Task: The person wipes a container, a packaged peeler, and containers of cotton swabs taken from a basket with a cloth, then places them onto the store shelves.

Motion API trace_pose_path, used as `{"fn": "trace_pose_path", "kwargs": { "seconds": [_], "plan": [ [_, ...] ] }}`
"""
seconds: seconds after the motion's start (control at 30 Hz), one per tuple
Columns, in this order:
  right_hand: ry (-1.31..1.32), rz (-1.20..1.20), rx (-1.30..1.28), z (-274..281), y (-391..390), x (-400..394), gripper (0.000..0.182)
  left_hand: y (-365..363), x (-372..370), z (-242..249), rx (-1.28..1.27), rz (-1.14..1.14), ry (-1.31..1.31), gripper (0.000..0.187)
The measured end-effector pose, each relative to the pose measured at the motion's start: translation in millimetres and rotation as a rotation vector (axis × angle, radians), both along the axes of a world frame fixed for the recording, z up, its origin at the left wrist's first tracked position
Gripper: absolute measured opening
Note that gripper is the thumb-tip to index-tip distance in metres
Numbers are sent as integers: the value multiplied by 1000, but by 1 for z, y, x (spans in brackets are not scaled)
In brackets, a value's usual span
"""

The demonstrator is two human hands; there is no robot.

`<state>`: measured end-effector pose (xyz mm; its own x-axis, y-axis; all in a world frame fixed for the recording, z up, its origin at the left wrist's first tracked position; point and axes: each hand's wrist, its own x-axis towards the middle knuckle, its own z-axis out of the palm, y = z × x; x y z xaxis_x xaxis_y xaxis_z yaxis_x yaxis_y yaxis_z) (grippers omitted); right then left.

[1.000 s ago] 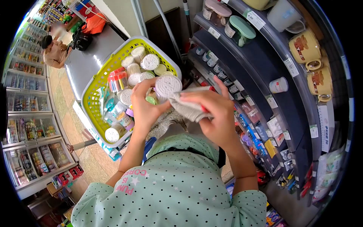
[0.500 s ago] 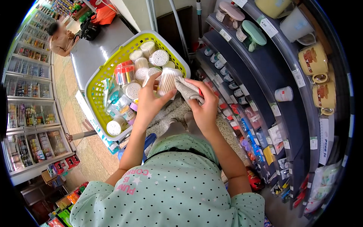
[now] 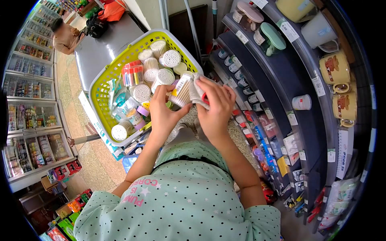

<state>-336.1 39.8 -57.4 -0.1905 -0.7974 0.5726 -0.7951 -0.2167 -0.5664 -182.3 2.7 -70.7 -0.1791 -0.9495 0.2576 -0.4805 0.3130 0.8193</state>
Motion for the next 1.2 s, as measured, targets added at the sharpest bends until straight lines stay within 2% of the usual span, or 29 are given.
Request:
{"fn": "trace_pose_path", "kwargs": {
  "seconds": [0.27, 0.37, 0.5, 0.53, 0.63, 0.67, 0.77, 0.87, 0.97, 1.03, 1.2],
  "plan": [
    [51, 190, 32, 15, 10, 4, 41, 5, -6, -7, 18, 62, 24, 58],
    [75, 374, 89, 22, 13, -4, 40, 6, -7, -9, 0, 72, 76, 59],
    [-50, 558, 193, 38, 6, -21, 42, 8, -5, -13, 7, 59, 45, 66],
    [-99, 554, 186, 40, 4, -26, 43, 8, -5, -15, -27, 60, 27, 67],
    [-47, 250, -10, 36, -4, -26, 43, 9, -4, -14, -120, 69, -36, 70],
    [-37, 194, 7, 35, -5, -26, 45, 9, -4, -13, -149, 73, -58, 70],
    [-15, 128, 70, 18, -8, -18, 46, 9, -1, -17, -169, 38, -66, 68],
    [-2, 116, 55, 10, -4, -13, 46, 5, 7, -15, -167, -17, 43, 67],
    [0, 113, 69, 7, -2, -13, 44, 9, 7, -13, 36, 65, 180, 62],
    [-15, 109, 75, 8, -1, -13, 42, 9, 6, -11, 25, 94, 207, 60],
    [-6, 97, 80, 12, 5, -8, 38, 13, 3, -12, 13, 111, 151, 57]
  ]
}}
